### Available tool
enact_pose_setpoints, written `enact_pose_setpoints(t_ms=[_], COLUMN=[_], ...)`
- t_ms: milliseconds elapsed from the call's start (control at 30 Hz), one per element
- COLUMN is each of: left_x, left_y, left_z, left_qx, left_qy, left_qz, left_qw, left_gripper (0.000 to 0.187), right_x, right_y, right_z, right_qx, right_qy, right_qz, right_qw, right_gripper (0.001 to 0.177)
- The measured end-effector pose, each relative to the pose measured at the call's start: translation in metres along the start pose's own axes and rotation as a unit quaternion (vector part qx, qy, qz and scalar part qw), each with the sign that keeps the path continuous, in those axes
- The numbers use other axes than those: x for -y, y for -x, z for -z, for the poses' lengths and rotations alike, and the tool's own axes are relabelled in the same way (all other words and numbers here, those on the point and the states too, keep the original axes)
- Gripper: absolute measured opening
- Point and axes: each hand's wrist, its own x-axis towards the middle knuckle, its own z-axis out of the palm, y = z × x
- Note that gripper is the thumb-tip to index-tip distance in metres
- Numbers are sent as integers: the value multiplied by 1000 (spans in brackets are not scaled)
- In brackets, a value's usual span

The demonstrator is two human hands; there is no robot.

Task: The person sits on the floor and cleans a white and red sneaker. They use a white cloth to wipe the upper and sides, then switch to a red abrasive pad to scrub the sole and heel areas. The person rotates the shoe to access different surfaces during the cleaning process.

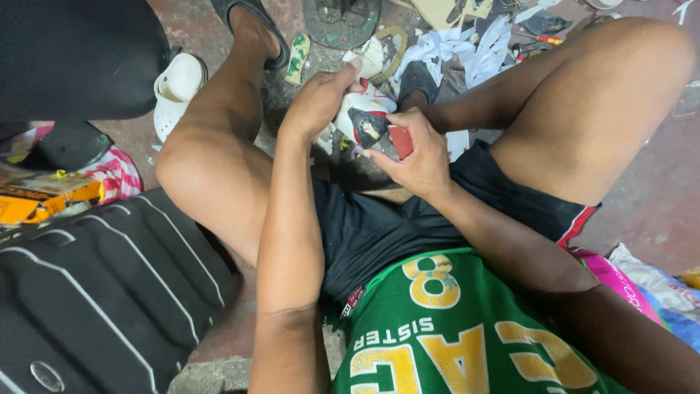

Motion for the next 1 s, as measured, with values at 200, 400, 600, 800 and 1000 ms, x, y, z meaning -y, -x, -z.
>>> enact_pose_setpoints(t_ms=[200,400,600,800,1000], left_x=[-12,-39,-47,-54,-70], left_y=[27,57,75,95,111], left_z=[1,-6,-4,-10,-20], left_qx=[108,168,156,92,11], left_qy=[137,145,127,61,-7], left_qz=[-222,-285,-317,-336,-355], left_qw=[959,932,927,935,935], left_gripper=[42,46,44,46,50], right_x=[-20,-17,-15,-2,2], right_y=[4,4,8,10,12], right_z=[12,24,31,44,69], right_qx=[-55,-80,-74,-52,-65], right_qy=[-34,-25,-40,-62,-105], right_qz=[-34,28,29,29,8], right_qw=[997,996,996,996,992], right_gripper=[59,64,67,70,50])
